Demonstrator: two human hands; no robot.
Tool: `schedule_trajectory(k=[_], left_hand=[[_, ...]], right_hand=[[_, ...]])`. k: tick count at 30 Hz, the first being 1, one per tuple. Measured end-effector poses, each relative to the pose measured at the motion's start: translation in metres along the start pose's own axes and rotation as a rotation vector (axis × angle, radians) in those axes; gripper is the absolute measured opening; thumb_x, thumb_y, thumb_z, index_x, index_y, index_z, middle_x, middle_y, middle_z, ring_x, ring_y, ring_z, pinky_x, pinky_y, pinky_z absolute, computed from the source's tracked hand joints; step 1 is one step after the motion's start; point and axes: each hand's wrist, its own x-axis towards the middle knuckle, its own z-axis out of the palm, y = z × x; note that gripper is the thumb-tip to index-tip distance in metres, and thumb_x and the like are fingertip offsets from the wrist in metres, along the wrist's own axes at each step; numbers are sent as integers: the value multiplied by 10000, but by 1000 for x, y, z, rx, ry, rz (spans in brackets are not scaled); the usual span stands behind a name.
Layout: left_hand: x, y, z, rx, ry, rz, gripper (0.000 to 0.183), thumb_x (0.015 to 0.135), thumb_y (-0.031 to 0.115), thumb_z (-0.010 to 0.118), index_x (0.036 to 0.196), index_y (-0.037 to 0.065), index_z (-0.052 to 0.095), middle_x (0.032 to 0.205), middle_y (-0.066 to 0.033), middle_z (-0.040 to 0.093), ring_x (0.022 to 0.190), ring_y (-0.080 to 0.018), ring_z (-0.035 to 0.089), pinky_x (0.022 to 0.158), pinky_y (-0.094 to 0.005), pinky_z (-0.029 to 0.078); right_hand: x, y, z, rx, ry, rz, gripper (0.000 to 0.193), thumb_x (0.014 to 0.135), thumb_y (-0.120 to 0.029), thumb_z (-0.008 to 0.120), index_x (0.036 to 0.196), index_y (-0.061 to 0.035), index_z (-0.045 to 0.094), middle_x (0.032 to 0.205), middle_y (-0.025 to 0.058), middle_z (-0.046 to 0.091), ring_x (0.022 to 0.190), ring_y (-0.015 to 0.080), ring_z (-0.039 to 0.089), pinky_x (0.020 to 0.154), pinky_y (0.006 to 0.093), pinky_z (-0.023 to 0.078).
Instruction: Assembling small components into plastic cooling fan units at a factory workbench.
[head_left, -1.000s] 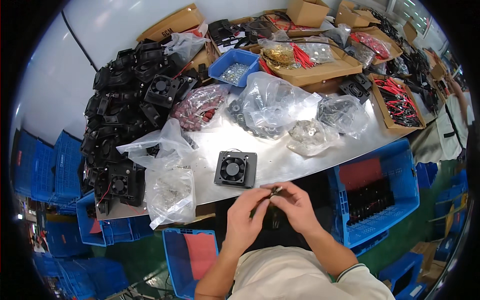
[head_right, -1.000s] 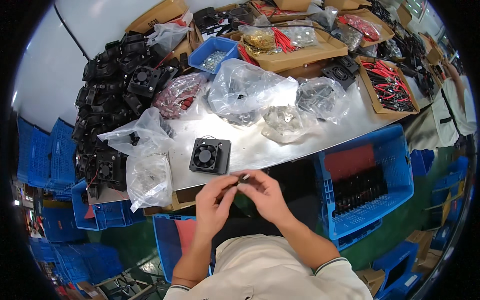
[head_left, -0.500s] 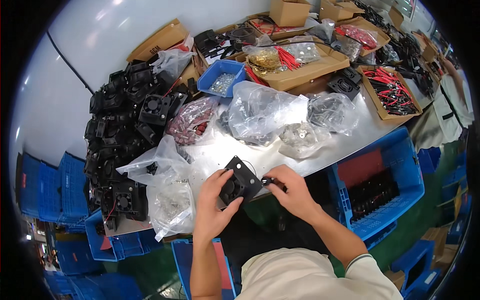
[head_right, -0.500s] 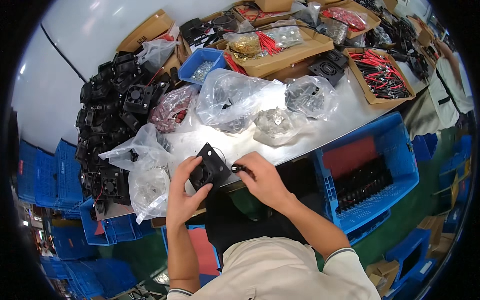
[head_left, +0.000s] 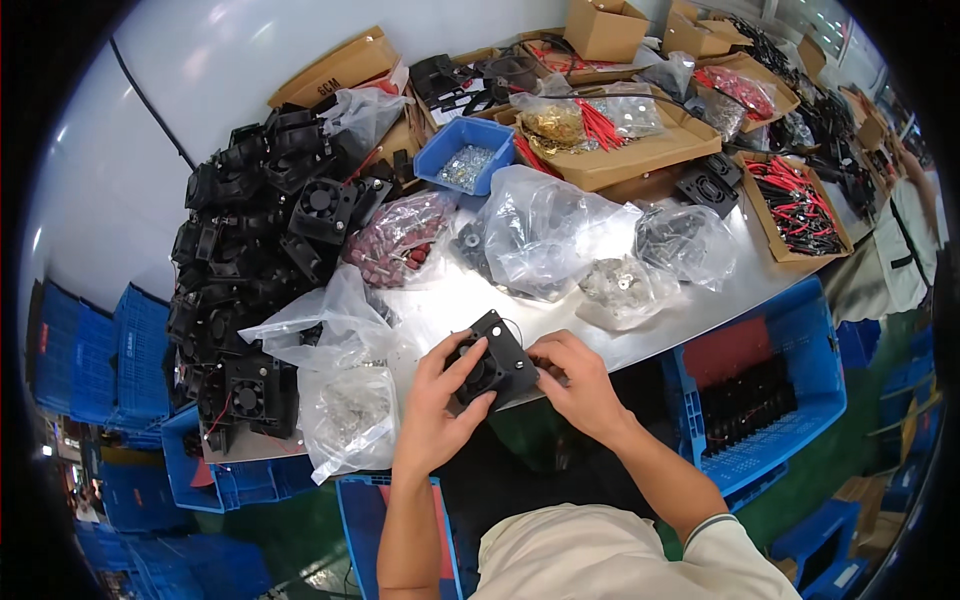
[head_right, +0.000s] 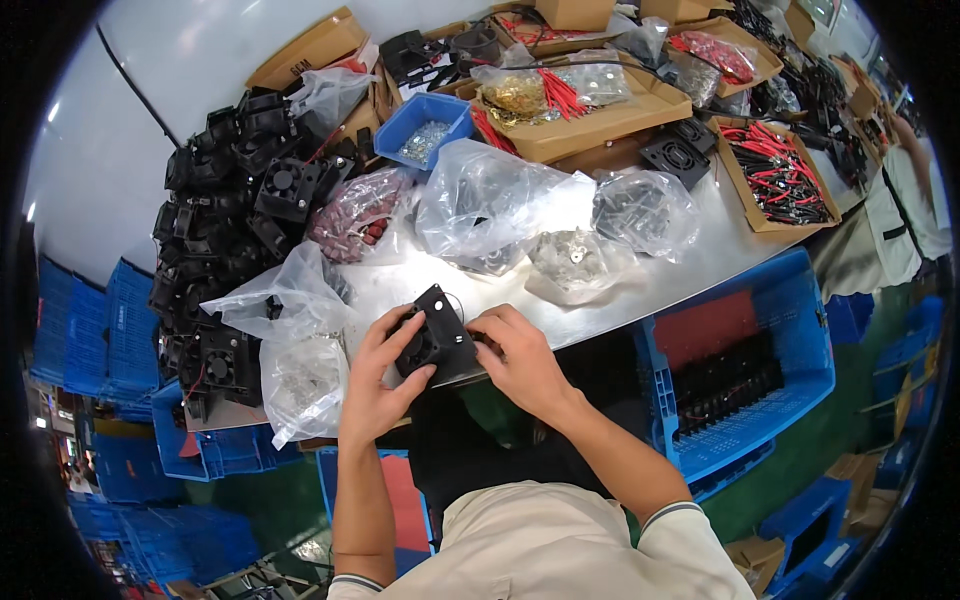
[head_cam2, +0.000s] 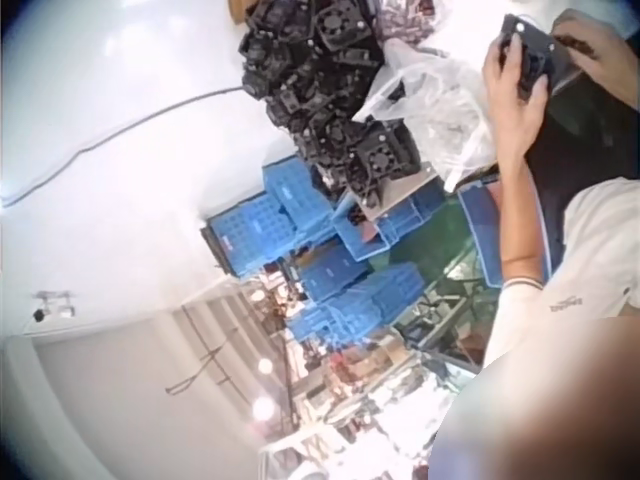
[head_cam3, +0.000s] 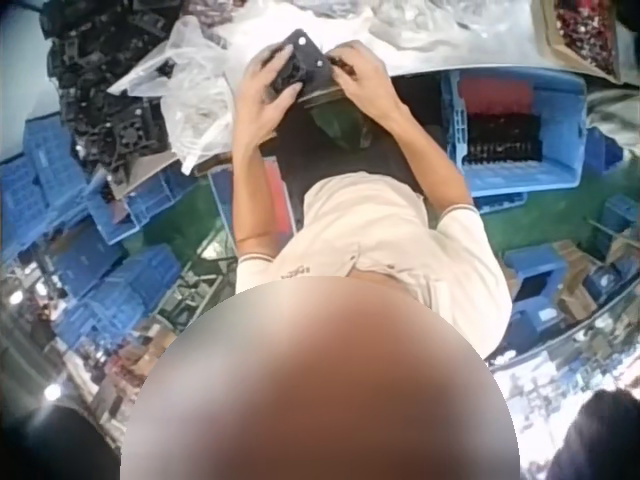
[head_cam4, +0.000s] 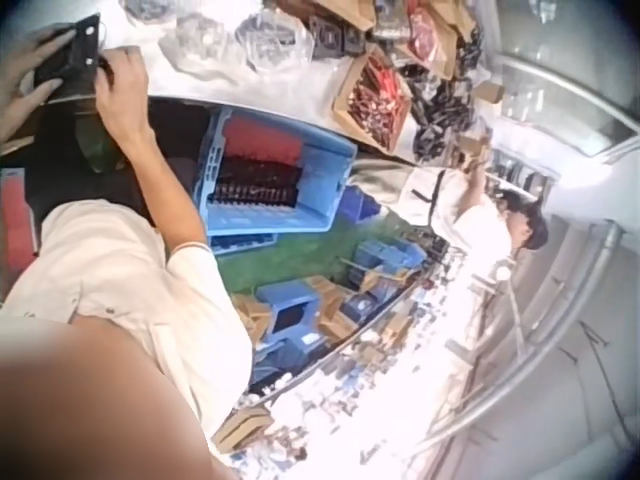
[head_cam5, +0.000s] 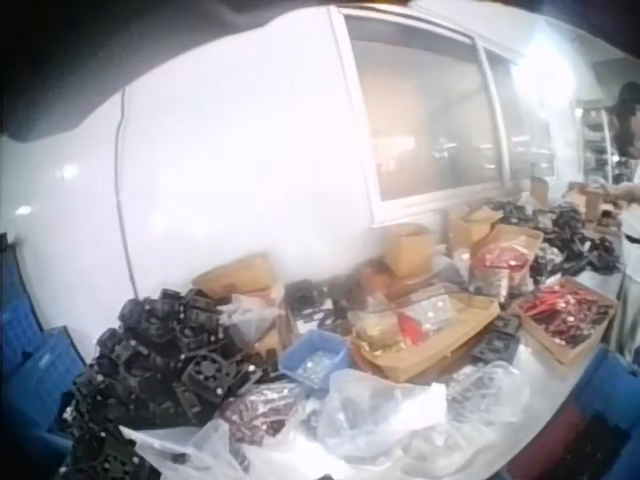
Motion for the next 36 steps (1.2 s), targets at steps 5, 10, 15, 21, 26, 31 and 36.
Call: schedule_trajectory(k=[5, 10, 15, 21, 26, 31, 36], left_hand=[[1, -8, 5, 3, -41, 19, 599, 721, 24, 697, 1303, 70, 560, 1354, -158, 471, 1247, -327, 452, 1041, -379, 369], [4, -14, 4, 65, -61, 47, 587, 741, 53, 687, 1312, 109, 561, 1364, -154, 451, 1249, -331, 436, 1044, -392, 362], [7, -24, 17, 74, 22, 66, 569, 732, 63, 680, 1289, 126, 582, 1341, -158, 459, 1218, -345, 449, 1027, -404, 374], [11, -35, 23, 17, 113, 198, 575, 681, 56, 675, 1245, 151, 616, 1293, -169, 496, 1163, -359, 489, 987, -414, 402], [3, -43, 19, 56, 162, 238, 558, 679, 105, 662, 1232, 165, 619, 1275, -170, 507, 1146, -367, 501, 976, -436, 404], [4, -39, 21, 73, 179, 248, 576, 697, 126, 667, 1265, 173, 580, 1302, -167, 474, 1188, -365, 469, 993, -460, 383], [-12, -59, 27, -453, 188, 85, 534, 703, 90, 657, 1227, 66, 558, 1267, -194, 494, 1199, -385, 443, 972, -490, 379]], right_hand=[[-2, 10, 3, 155, 23, 112, 230, 824, 47, 617, 1046, 24, 563, 928, 117, 621, 766, 160, 617, 682, 271, 502], [-2, 7, 2, -50, -48, 194, 185, 840, 55, 604, 1010, 17, 540, 920, 105, 640, 764, 134, 618, 714, 244, 503], [6, 13, -12, 216, -118, 278, 153, 886, 34, 560, 1038, 15, 554, 944, 79, 644, 739, 116, 606, 715, 241, 506], [39, 11, -25, -70, -123, 290, 213, 883, -91, 610, 1064, 20, 633, 784, 68, 664, 668, 113, 599, 582, 259, 471], [55, -3, -8, -478, 86, 78, 161, 858, -71, 622, 972, 40, 648, 761, 149, 668, 636, 223, 621, 587, 309, 468], [55, -72, -7, -530, 61, -108, 146, 852, -49, 632, 976, 26, 653, 815, 150, 674, 693, 211, 642, 634, 304, 491], [88, -163, 75, -261, -476, -505, 358, 702, 57, 589, 1053, 0, 636, 973, 172, 654, 853, 346, 644, 746, 360, 517]])
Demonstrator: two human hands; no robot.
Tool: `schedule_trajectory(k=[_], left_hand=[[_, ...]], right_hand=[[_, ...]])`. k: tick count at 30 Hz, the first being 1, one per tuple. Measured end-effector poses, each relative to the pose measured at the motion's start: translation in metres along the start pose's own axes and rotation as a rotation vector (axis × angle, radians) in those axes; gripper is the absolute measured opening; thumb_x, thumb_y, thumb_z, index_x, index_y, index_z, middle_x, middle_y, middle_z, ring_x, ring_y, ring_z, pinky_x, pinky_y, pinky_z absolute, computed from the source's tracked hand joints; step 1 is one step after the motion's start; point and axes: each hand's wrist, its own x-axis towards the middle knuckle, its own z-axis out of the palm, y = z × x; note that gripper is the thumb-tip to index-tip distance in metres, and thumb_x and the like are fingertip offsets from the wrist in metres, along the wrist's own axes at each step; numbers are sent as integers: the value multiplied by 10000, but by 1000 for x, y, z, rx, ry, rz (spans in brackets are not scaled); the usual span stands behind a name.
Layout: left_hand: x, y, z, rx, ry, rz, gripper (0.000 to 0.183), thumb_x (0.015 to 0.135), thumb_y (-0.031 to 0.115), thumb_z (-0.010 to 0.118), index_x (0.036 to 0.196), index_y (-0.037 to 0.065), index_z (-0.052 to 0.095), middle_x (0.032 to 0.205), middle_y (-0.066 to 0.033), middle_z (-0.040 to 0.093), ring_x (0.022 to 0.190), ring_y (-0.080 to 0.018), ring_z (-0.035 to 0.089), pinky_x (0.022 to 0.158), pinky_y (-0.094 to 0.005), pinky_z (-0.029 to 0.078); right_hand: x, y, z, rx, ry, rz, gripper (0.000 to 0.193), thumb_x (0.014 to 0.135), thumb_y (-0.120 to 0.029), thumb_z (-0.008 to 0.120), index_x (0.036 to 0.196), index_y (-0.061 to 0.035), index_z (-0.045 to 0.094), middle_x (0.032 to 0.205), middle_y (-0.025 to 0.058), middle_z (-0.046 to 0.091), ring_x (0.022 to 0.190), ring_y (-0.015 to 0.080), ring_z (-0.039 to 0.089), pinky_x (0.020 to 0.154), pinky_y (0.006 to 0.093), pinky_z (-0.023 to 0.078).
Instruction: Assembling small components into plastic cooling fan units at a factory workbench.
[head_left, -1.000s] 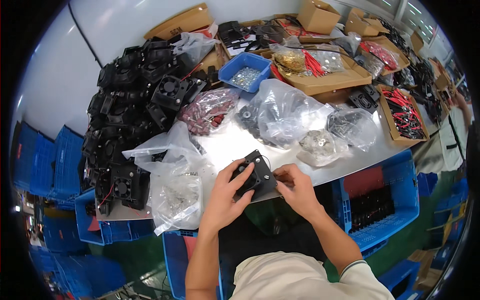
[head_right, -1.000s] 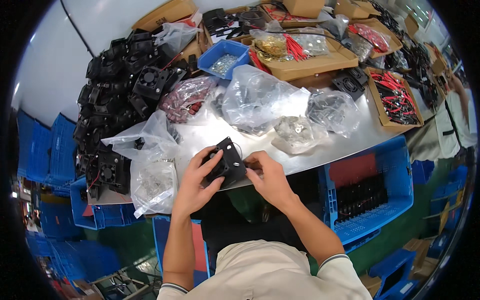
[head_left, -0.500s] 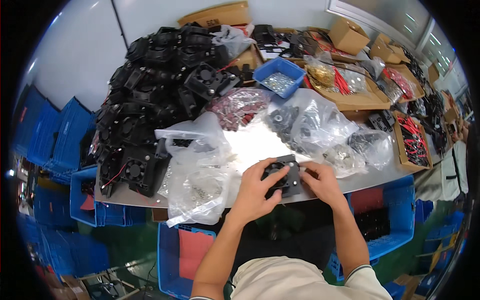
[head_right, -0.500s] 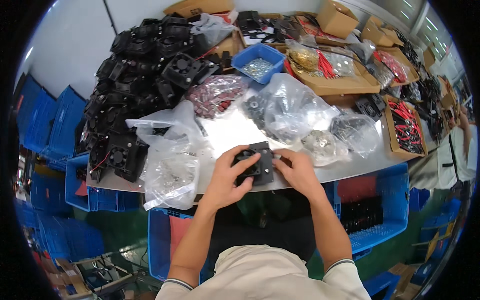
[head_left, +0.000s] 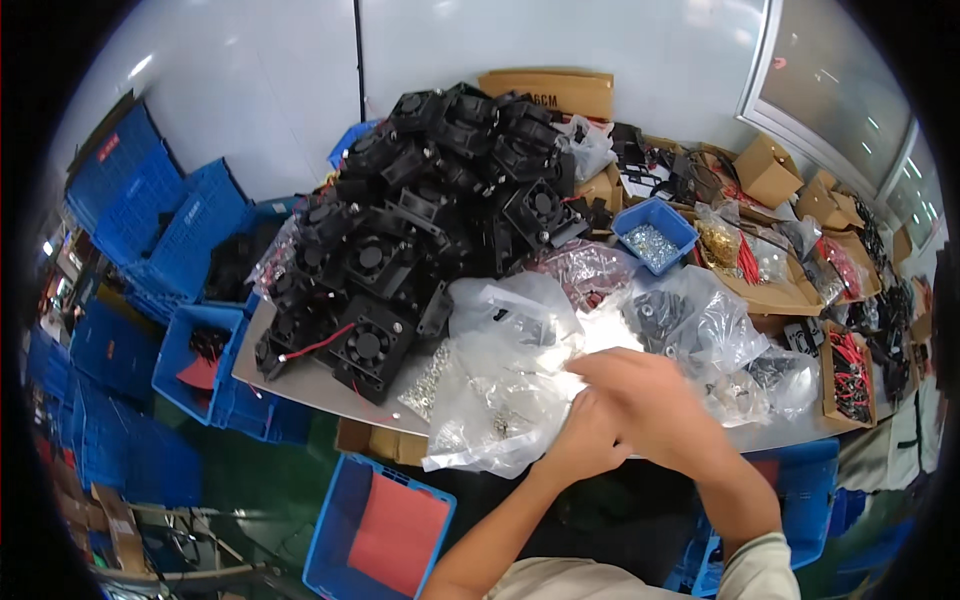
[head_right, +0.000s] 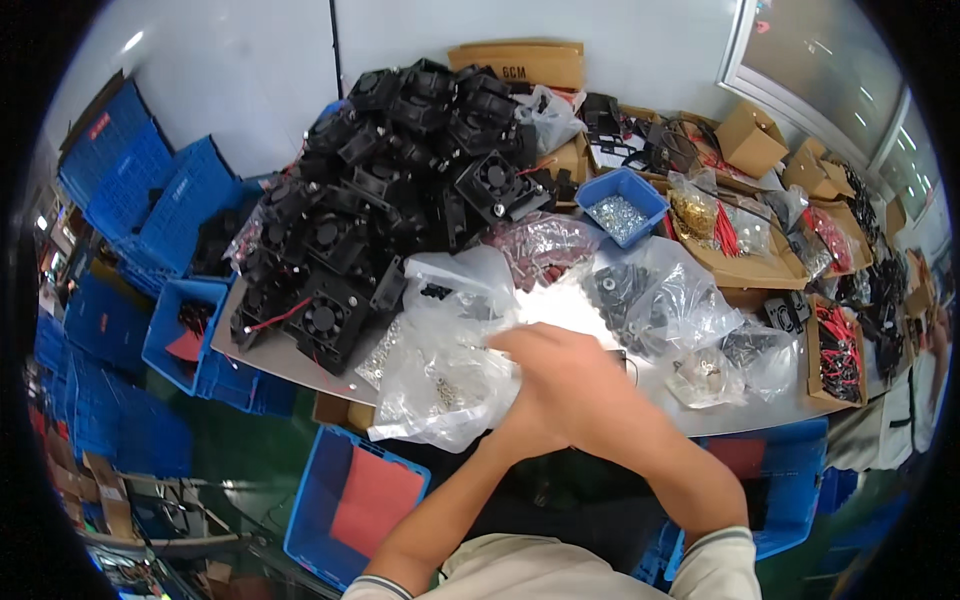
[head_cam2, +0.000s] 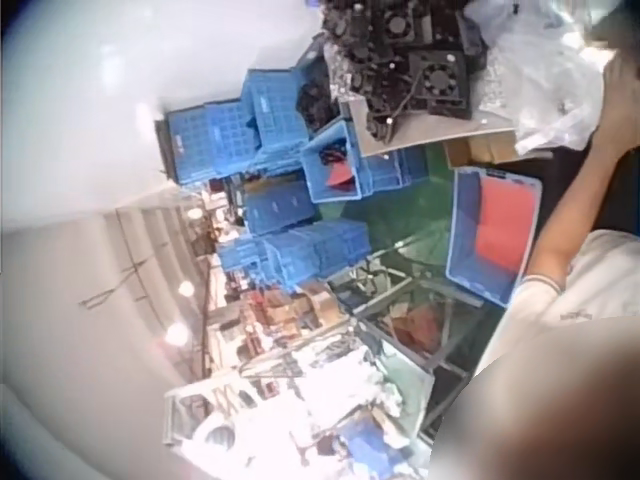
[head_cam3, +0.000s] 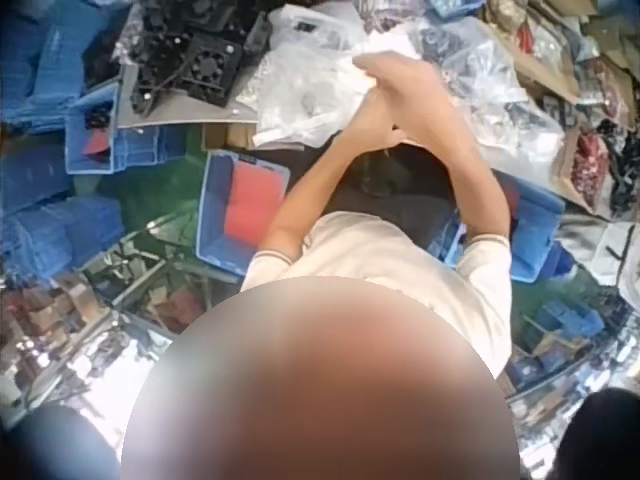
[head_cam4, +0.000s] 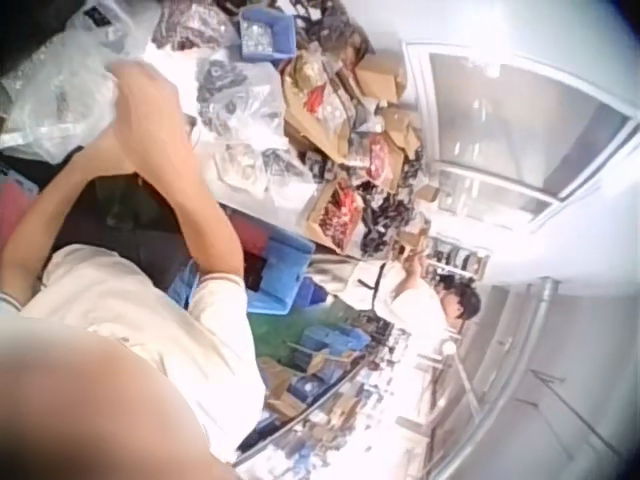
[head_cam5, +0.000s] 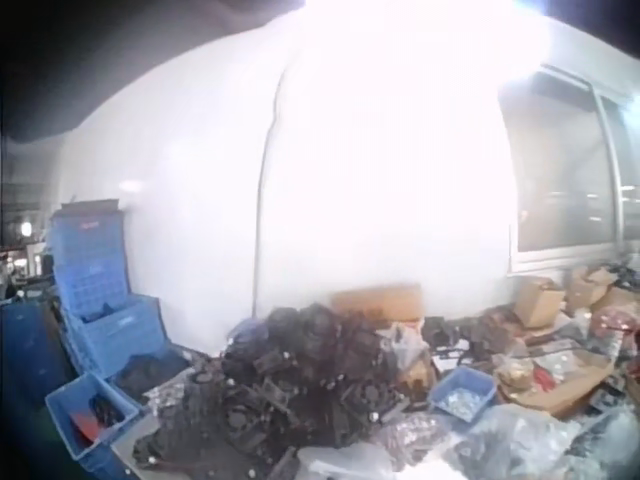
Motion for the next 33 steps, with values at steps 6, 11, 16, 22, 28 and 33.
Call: schedule_trajectory(k=[6, 11, 16, 22, 28, 33], left_hand=[[15, 7, 10, 402, -121, 274, 396, 701, 103, 669, 1089, 48, 611, 1110, -179, 602, 1100, -402, 514, 980, -493, 381], [0, -22, 1, 322, -91, 69, 445, 758, 163, 699, 1173, 49, 582, 1197, -165, 578, 1124, -348, 521, 984, -451, 387], [16, 25, 5, 181, -164, 15, 553, 879, 219, 644, 1384, 77, 470, 1350, -158, 463, 1151, -277, 496, 978, -374, 393], [22, 22, 16, 376, -124, 161, 629, 854, 220, 643, 1435, 116, 428, 1375, -153, 452, 1217, -328, 454, 1036, -416, 339], [21, 16, 4, 339, -269, 50, 535, 850, 140, 636, 1365, 75, 504, 1282, -118, 539, 1225, -299, 460, 1040, -401, 344], [17, 1, 18, 999, -89, 328, 337, 782, 137, 664, 1099, 27, 631, 1121, -154, 616, 1070, -308, 571, 888, -397, 447]], right_hand=[[115, 115, 101, -411, -258, 89, 159, 827, -85, 522, 877, -28, 662, 985, 160, 666, 947, 332, 633, 791, 424, 515], [130, 43, 70, 29, -353, 602, 392, 792, -360, 578, 1093, -120, 649, 1039, 156, 672, 935, 337, 643, 778, 419, 510], [111, 139, 127, -418, -1, -23, 314, 805, -367, 562, 1002, -137, 645, 941, 165, 655, 880, 363, 633, 747, 454, 502], [98, 146, 115, -352, 133, -162, 278, 787, -96, 552, 1047, -66, 645, 991, 177, 647, 936, 355, 628, 746, 447, 533], [58, 43, 28, -510, -407, 4, 186, 765, -38, 562, 929, 0, 641, 1041, 153, 639, 975, 305, 633, 753, 376, 538], [-25, 25, -19, -157, 58, -125, 232, 740, 44, 574, 961, 9, 634, 974, 134, 655, 860, 301, 653, 740, 367, 528]])
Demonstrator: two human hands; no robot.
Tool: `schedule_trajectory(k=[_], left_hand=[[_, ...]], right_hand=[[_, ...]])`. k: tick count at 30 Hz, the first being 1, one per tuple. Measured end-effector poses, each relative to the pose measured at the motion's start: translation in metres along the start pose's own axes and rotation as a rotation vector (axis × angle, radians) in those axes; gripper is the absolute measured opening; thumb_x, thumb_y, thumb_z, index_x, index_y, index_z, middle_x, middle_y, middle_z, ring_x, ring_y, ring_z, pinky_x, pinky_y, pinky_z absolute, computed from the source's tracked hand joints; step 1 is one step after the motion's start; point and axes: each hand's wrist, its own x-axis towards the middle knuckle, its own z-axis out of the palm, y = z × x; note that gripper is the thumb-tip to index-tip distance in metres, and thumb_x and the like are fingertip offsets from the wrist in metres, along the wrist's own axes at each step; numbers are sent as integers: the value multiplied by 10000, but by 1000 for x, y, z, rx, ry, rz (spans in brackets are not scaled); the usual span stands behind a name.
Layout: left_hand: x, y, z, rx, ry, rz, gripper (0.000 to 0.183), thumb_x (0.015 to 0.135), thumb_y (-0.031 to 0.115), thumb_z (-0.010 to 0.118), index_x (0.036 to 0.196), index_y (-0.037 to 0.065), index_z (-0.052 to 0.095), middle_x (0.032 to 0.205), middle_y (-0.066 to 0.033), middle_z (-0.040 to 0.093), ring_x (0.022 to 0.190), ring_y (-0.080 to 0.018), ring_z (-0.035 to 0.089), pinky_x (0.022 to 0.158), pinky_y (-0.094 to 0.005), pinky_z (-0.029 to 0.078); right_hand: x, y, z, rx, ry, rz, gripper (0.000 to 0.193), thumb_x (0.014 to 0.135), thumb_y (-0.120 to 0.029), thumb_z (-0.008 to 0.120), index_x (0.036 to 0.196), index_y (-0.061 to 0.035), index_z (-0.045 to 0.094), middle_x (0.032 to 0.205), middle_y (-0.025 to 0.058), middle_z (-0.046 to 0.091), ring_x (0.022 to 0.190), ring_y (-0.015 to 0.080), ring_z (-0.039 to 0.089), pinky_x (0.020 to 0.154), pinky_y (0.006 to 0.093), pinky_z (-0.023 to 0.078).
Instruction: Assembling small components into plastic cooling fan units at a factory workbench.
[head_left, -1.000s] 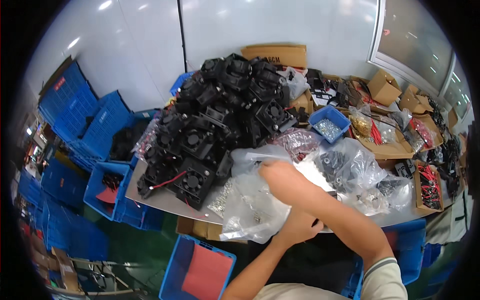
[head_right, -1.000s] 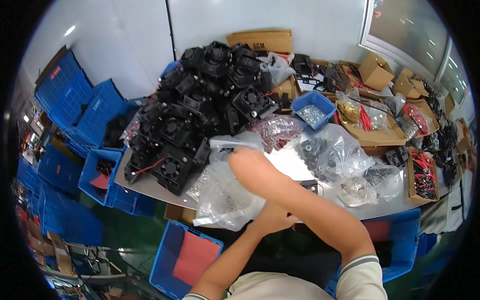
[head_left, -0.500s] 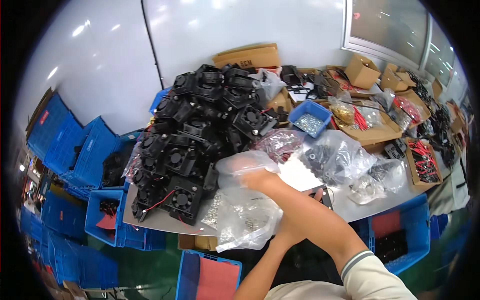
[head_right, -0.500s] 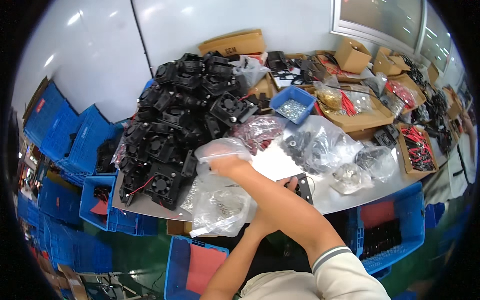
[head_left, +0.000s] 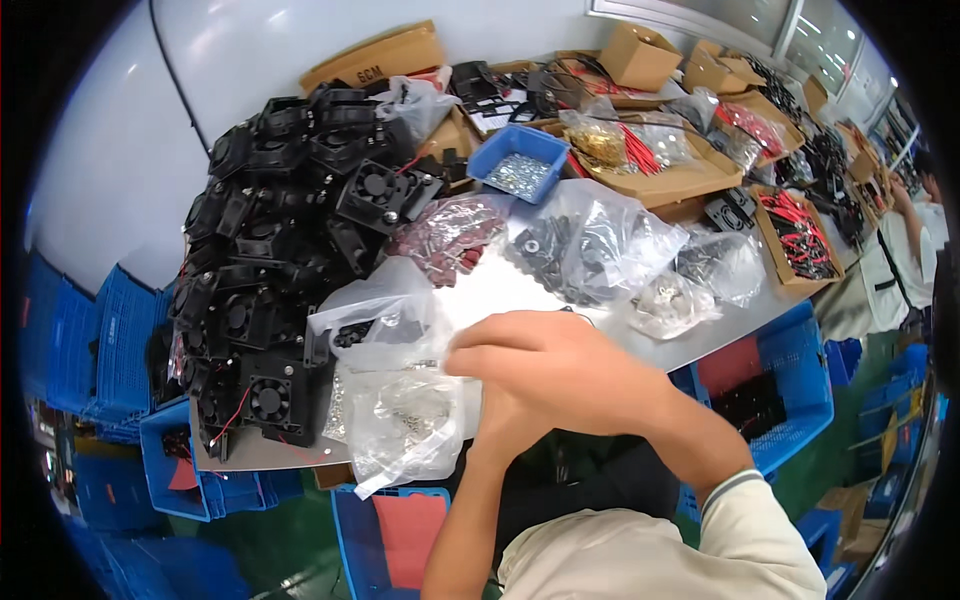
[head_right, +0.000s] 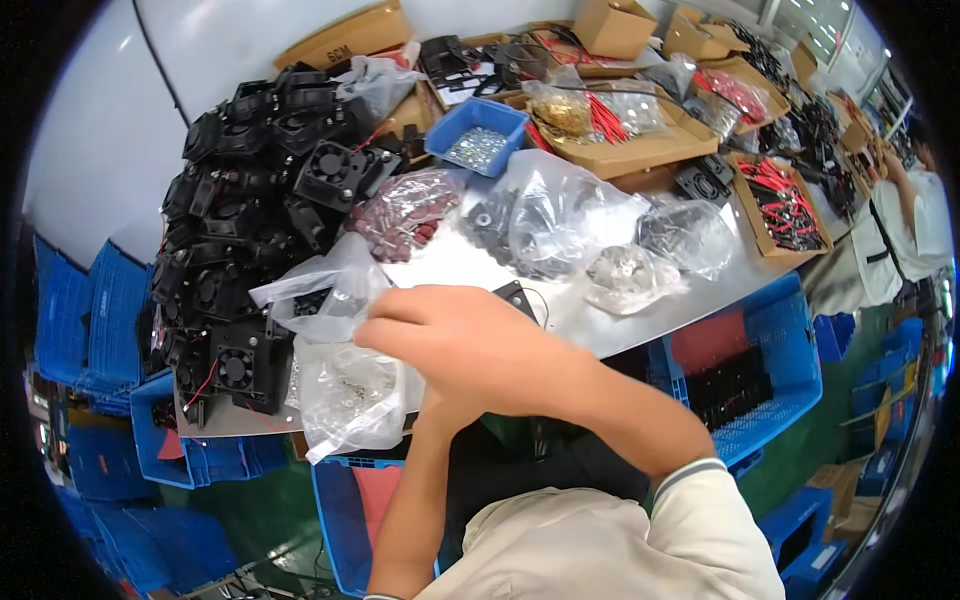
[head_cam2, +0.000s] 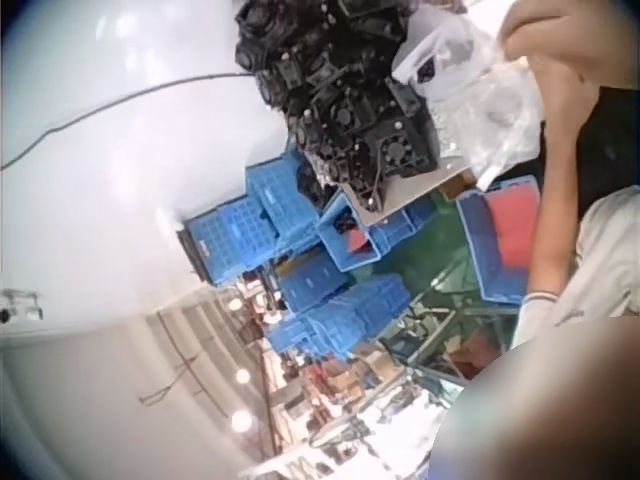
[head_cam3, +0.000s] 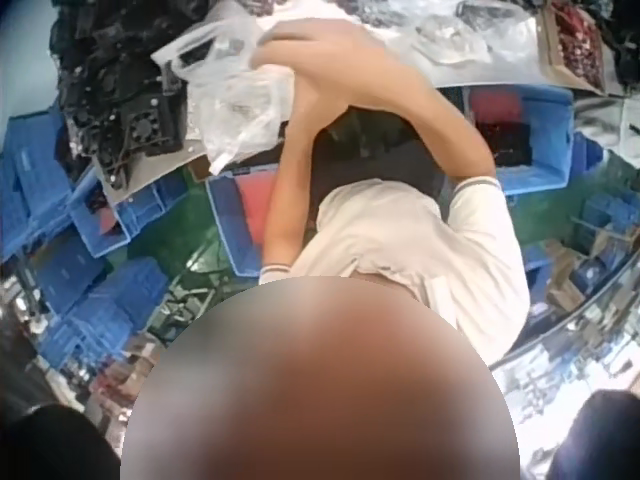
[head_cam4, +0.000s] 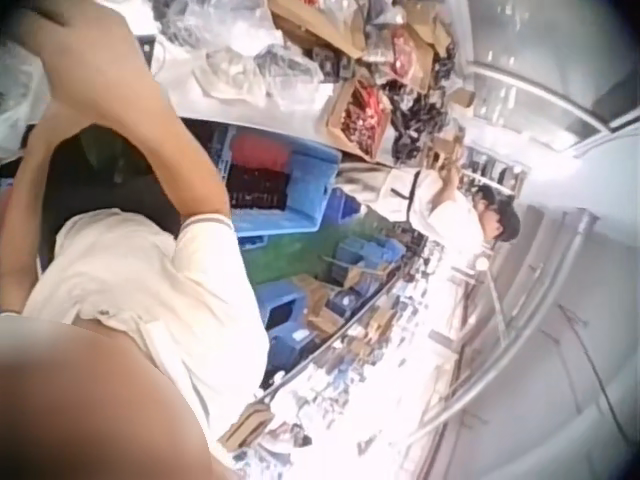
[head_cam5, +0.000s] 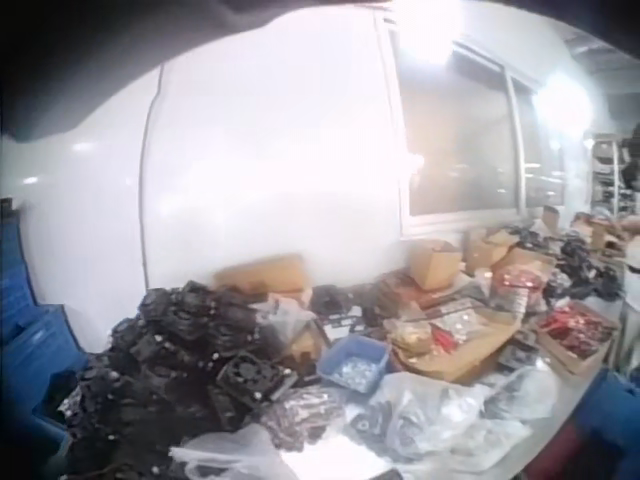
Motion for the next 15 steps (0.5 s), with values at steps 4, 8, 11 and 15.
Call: schedule_trajectory(k=[4, 8, 11, 15], left_hand=[[-3, -8, -12, -394, -54, -134, 542, 700, 153, 704, 1236, 157, 627, 1321, -155, 476, 1186, -335, 474, 976, -427, 395], [4, 2, -9, -427, -36, -144, 586, 682, 89, 696, 1251, 206, 626, 1308, -168, 485, 1153, -362, 494, 968, -437, 408], [3, -1, -3, -440, -31, -137, 581, 688, 68, 687, 1251, 199, 625, 1306, -166, 484, 1145, -350, 494, 961, -421, 416], [6, 0, -8, -443, -14, -156, 585, 682, 61, 692, 1249, 189, 626, 1308, -168, 477, 1149, -348, 488, 969, -423, 411]], right_hand=[[-76, -13, 25, 595, 234, 238, 332, 763, 128, 590, 1073, 16, 632, 1062, 123, 652, 852, 259, 653, 777, 329, 514], [-119, -22, 92, 1346, 516, 470, 235, 868, 110, 541, 1073, 47, 637, 983, 100, 666, 865, 191, 643, 789, 314, 505], [-121, -11, 105, 1488, 462, 595, 208, 898, 79, 532, 1077, 50, 635, 980, 109, 663, 886, 182, 638, 799, 311, 507], [-118, -1, 91, 901, 285, 338, 260, 890, 8, 560, 1136, -38, 627, 978, 101, 647, 873, 220, 635, 779, 303, 510]])
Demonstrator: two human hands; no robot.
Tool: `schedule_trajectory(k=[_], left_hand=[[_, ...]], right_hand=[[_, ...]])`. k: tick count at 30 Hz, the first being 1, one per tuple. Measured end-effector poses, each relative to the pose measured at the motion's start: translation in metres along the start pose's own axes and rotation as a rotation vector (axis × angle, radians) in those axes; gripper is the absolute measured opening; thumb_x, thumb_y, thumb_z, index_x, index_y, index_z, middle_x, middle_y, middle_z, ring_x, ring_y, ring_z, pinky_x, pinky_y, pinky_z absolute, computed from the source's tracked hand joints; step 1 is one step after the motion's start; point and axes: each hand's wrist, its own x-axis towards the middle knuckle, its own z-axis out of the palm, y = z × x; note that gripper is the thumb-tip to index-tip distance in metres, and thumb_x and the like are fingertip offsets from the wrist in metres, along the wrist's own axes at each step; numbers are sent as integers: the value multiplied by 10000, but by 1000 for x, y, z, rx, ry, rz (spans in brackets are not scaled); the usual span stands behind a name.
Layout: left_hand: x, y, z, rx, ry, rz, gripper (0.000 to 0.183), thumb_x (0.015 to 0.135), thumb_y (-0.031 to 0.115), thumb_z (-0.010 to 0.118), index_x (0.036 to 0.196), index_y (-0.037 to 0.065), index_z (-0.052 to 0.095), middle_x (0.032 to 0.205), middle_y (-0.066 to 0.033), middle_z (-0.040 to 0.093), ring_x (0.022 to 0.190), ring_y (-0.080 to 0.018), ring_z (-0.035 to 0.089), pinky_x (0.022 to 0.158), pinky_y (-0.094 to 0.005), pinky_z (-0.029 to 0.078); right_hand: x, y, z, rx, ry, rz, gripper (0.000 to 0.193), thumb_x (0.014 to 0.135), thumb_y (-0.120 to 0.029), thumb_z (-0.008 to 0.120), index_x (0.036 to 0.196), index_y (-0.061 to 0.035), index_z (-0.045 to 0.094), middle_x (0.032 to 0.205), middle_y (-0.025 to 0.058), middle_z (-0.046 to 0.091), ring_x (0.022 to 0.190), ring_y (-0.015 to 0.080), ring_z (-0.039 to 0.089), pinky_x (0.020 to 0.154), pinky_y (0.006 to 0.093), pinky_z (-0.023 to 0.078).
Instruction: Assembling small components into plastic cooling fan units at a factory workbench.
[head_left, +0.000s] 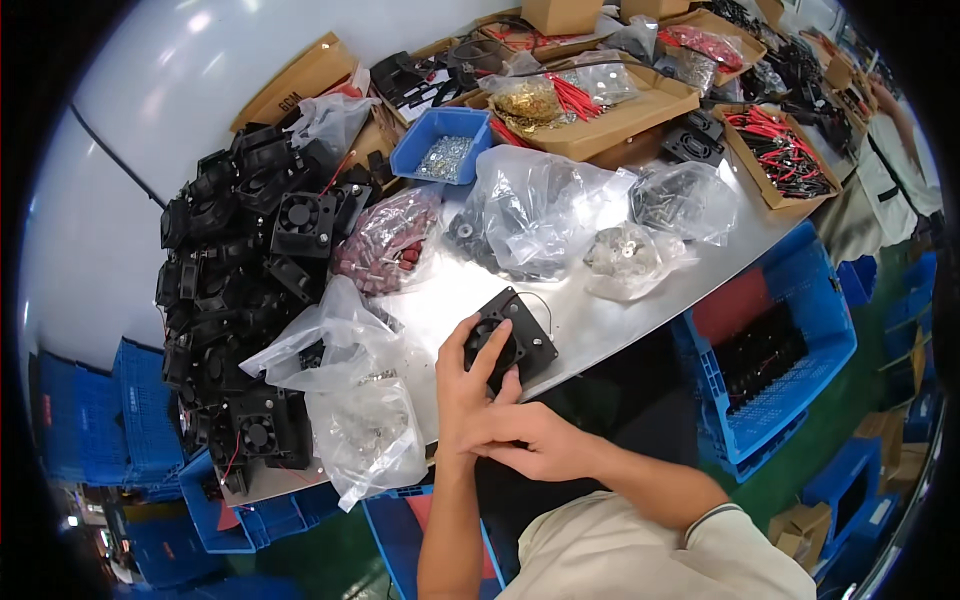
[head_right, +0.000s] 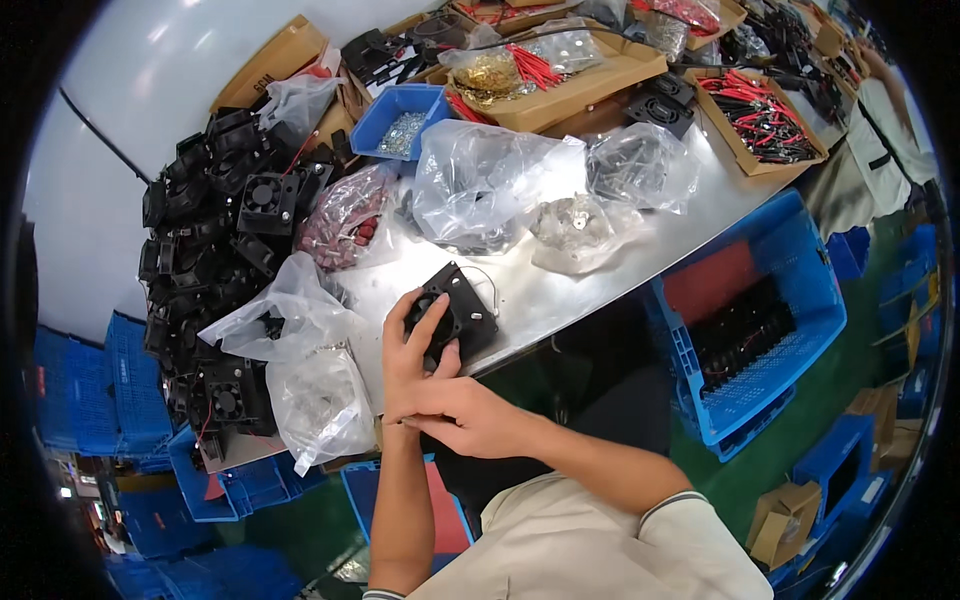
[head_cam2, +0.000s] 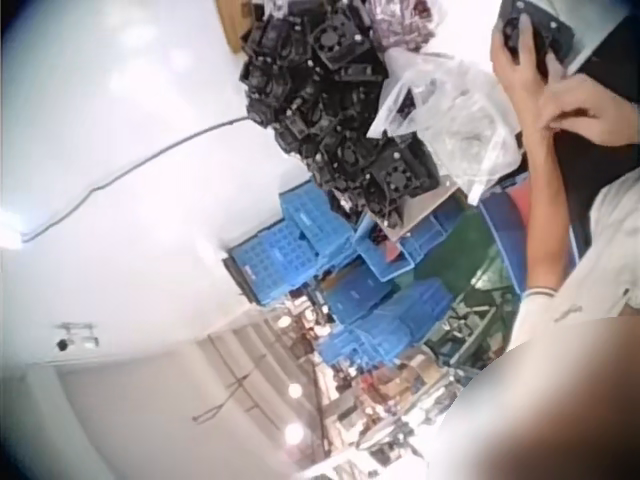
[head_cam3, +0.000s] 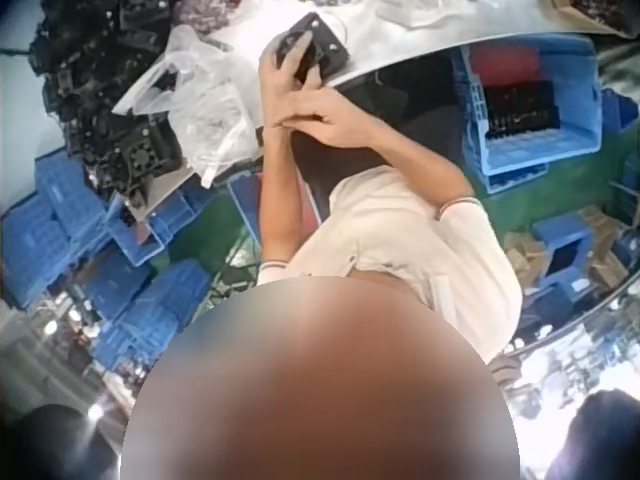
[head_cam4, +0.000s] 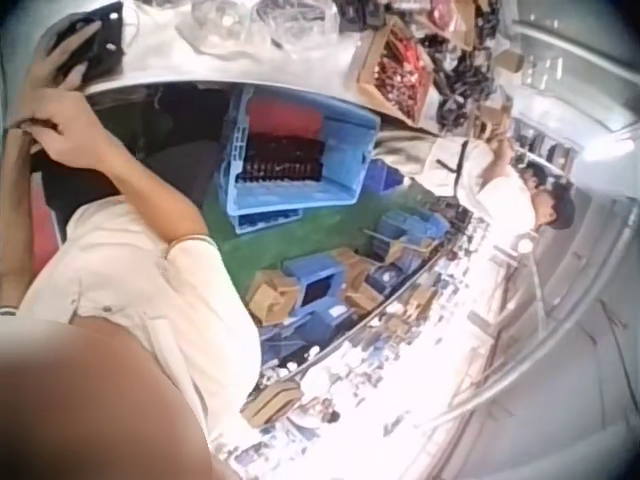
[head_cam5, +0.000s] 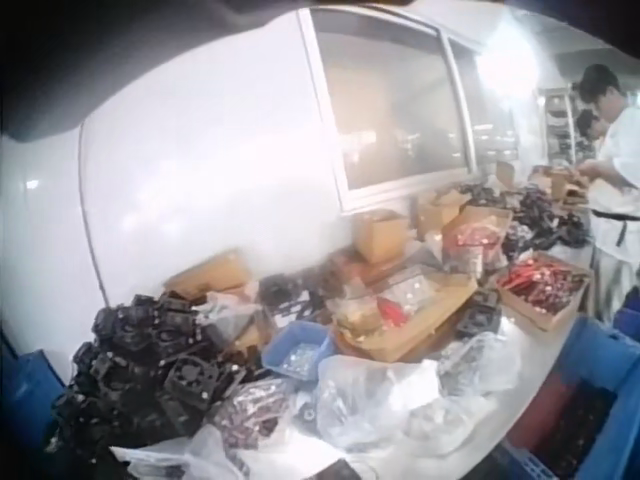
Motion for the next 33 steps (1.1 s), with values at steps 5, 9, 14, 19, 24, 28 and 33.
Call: schedule_trajectory(k=[5, 9, 14, 19, 24, 28, 33], left_hand=[[0, 0, 2, 19, -13, 2, 600, 678, 58, 698, 1258, 185, 617, 1312, -167, 476, 1167, -358, 483, 985, -426, 400], [-2, -2, 0, 8, -30, -27, 594, 696, 74, 717, 1267, 198, 613, 1315, -166, 481, 1172, -364, 482, 985, -428, 400], [-3, 0, -4, -3, 21, -65, 609, 684, 61, 724, 1260, 227, 617, 1305, -159, 496, 1164, -360, 490, 973, -424, 406], [2, 12, -11, -3, -17, -42, 572, 687, 72, 696, 1242, 187, 622, 1314, -165, 486, 1175, -362, 480, 987, -432, 399], [1, 9, -10, 21, -31, -51, 545, 690, 79, 668, 1228, 152, 626, 1322, -164, 482, 1176, -358, 477, 994, -427, 401], [1, 10, -10, 22, -30, -53, 544, 687, 65, 668, 1223, 150, 629, 1316, -162, 482, 1176, -349, 479, 994, -419, 404], [2, 9, -10, 9, -34, -39, 542, 693, 61, 666, 1227, 143, 626, 1317, -167, 477, 1181, -349, 477, 998, -417, 405]], right_hand=[[4, -25, -23, -567, -251, -143, 323, 775, 43, 595, 1069, -82, 643, 1004, 80, 619, 931, 284, 603, 793, 368, 501], [12, -25, -35, -670, -362, -177, 342, 767, 49, 592, 1079, -81, 641, 1032, 66, 614, 960, 278, 585, 832, 411, 436], [7, -11, -20, -522, -311, -284, 347, 781, 48, 593, 1100, -81, 642, 1061, 68, 635, 957, 279, 589, 859, 397, 440], [-11, -22, -41, -296, 113, 63, 227, 870, 40, 559, 1083, -16, 616, 1040, 118, 663, 896, 214, 638, 853, 331, 497], [-8, -6, -90, 9, 483, 240, 162, 888, 16, 585, 1048, 30, 595, 1051, 131, 658, 948, 189, 633, 857, 319, 523], [-13, -3, -86, 246, 615, 323, 180, 883, -10, 616, 1062, 4, 615, 980, 89, 664, 897, 157, 636, 785, 268, 529], [-7, -7, -86, 91, 583, 433, 175, 862, -32, 659, 1029, 8, 628, 883, 41, 654, 818, 119, 621, 714, 229, 487]])
